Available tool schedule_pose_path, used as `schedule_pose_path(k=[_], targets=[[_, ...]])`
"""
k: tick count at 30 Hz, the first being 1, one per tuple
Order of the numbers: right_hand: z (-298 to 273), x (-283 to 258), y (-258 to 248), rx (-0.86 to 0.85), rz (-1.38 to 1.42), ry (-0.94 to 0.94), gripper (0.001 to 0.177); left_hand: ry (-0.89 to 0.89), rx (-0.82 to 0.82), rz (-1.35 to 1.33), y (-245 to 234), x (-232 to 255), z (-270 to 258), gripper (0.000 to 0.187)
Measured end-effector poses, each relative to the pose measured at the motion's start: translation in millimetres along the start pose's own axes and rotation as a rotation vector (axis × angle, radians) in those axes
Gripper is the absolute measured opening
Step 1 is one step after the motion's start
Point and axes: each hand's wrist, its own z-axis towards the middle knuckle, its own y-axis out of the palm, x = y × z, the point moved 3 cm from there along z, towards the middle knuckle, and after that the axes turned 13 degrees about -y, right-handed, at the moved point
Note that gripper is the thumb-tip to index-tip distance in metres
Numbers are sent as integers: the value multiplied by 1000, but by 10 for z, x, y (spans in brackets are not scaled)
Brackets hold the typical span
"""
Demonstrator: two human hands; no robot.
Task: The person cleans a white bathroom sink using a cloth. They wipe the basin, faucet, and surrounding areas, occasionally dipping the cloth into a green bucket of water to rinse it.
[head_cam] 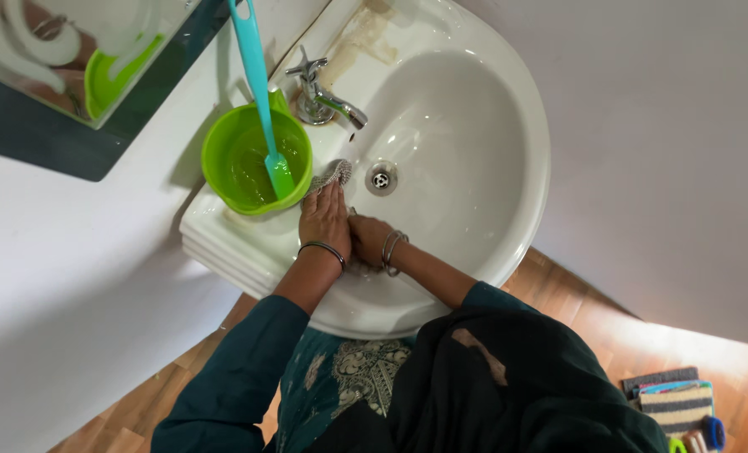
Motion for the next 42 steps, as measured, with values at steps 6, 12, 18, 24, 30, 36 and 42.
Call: schedule_pose_path(k=[6, 12, 18, 24, 30, 36, 42], targets=[[2, 160, -797, 292, -116, -200, 45, -41, 62, -246, -83, 34, 4, 69], [-217, -131, -1392, 758, -160, -490, 44, -8, 546, -549, -763, 2, -331, 43], [-105, -502, -1421, 691, -139, -681, 62, -186, 833, -855, -1290, -769, -814, 38], [465, -664, -1182, 499, -339, -756, 70, -439, 893, -719, -1475, -1115, -887, 29], [815, -645, -1199, 487, -371, -753, 63, -680, 534, -880, -1104, -1594, -826, 50], [842, -730, -1211, 452, -450, -732, 56, -503, 601, -1172, -935, -1852, -763, 36], [855, -1197, -1095, 416, -660, -595, 57, -434, 678, -1176, -1367, -1991, -1010, 36]])
